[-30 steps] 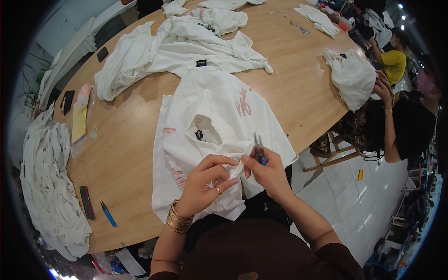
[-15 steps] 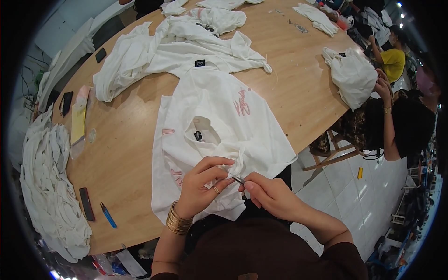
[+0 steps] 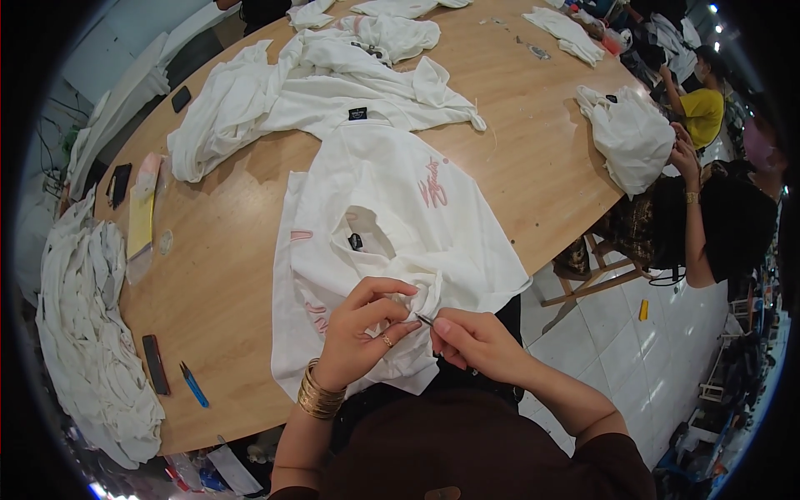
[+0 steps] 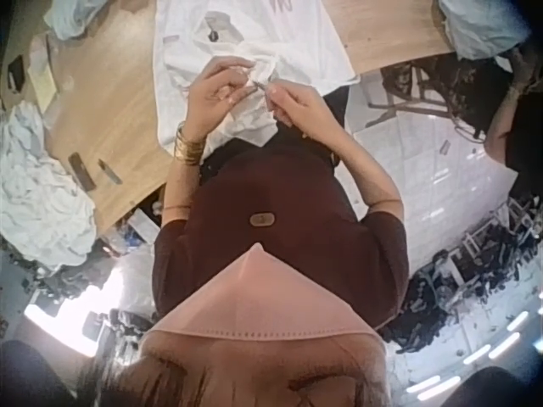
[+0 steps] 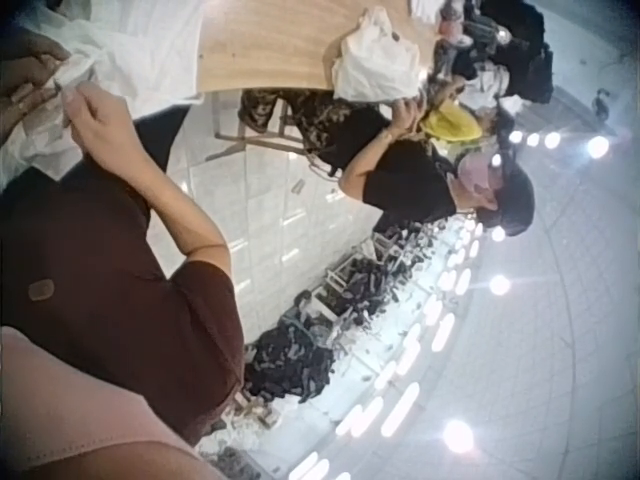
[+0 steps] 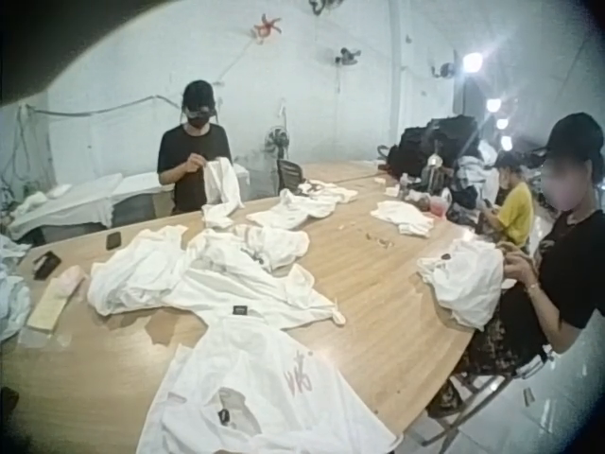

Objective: Trimming loose thread ends from white t-shirts using a pair of thread snips.

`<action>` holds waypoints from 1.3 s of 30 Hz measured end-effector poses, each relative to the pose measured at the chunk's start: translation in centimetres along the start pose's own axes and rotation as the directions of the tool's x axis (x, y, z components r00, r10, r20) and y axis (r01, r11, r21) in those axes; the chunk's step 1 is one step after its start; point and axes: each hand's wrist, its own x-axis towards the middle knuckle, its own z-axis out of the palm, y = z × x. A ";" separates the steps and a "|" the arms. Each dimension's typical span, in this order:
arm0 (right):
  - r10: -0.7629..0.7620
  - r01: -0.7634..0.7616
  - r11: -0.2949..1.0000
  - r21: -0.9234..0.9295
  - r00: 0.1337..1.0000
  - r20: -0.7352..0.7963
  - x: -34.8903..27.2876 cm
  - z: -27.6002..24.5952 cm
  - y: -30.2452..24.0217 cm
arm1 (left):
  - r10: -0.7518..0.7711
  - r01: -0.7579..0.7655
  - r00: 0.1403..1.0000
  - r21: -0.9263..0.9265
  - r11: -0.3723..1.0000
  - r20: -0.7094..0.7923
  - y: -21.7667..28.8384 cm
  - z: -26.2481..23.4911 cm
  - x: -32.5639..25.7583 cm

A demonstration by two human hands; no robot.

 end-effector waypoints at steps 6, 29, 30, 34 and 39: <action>-0.034 0.024 0.952 0.305 0.999 0.029 0.7 -0.4 0.6 | -0.047 0.047 0.999 -0.058 0.997 -0.002 0.5 0.2 0.1; -0.255 0.294 0.955 0.043 0.886 -0.386 1.3 1.4 1.8 | -0.112 0.123 0.992 0.542 0.831 -0.053 -2.4 0.3 2.1; -0.258 0.297 0.954 0.043 0.885 -0.389 1.2 1.3 2.2 | -0.144 0.117 0.990 0.534 0.837 0.009 -2.4 0.3 2.0; -0.253 0.277 0.961 0.000 0.878 -0.408 1.0 0.9 2.9 | -0.320 0.240 0.929 0.357 0.903 0.185 -2.0 0.7 1.8; -0.271 0.271 0.960 -0.074 0.826 -0.495 0.5 -0.5 1.2 | -0.353 0.354 0.935 0.026 0.935 -0.039 -1.3 0.2 3.1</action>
